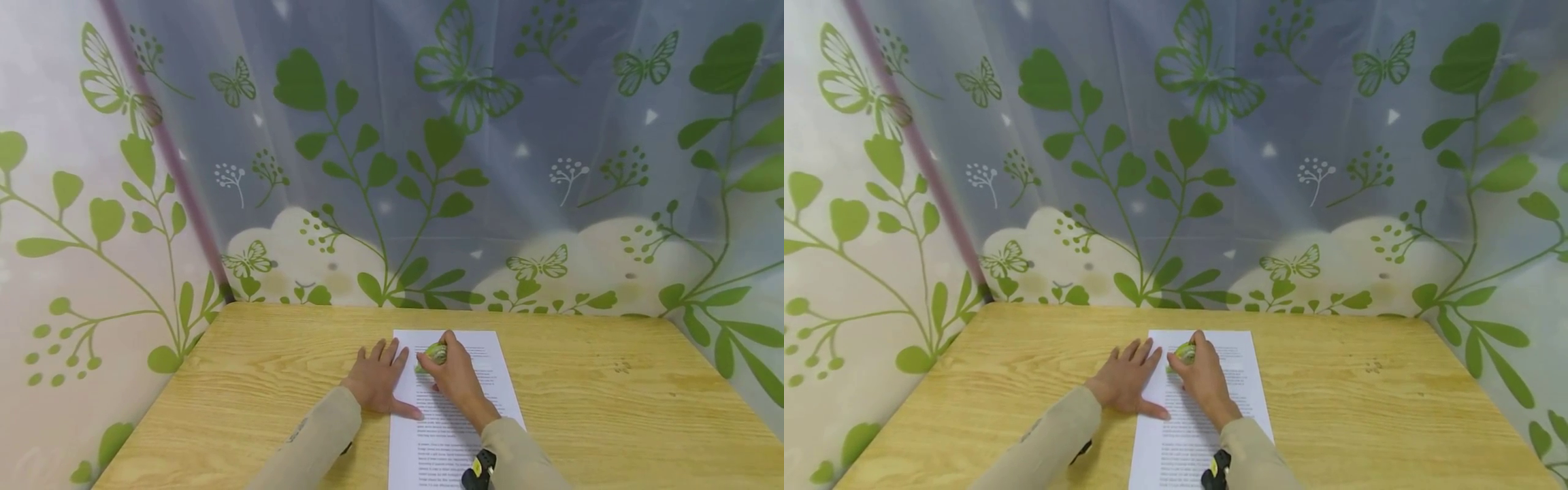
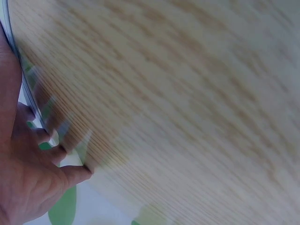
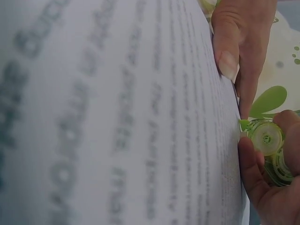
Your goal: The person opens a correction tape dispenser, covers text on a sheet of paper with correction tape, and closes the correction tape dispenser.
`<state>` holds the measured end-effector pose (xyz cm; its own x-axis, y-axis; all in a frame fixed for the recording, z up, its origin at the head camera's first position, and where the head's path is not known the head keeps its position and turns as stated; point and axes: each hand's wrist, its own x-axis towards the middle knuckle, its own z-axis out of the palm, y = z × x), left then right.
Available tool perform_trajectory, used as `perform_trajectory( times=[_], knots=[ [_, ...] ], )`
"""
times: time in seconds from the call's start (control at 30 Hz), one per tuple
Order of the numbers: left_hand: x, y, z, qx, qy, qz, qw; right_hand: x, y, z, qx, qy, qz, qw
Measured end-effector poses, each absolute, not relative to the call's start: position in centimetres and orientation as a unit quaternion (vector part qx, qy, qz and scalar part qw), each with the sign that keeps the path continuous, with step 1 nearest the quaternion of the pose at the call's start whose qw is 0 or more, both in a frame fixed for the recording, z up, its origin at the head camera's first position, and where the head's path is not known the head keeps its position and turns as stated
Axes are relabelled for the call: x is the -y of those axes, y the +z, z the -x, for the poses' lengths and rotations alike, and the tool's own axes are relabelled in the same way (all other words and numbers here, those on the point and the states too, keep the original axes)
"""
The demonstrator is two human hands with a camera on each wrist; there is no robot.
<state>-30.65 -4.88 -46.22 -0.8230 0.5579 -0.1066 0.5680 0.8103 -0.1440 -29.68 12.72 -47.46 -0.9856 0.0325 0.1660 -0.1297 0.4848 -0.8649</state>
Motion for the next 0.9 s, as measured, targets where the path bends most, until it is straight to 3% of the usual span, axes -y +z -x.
perform_trajectory(
  times=[0.9],
  knots=[
    [5.0, -45.8, 30.5, -0.952, -0.064, -0.296, 0.043, -13.3, -48.2, 29.9, 0.843, 0.533, 0.000, 0.070]
  ],
)
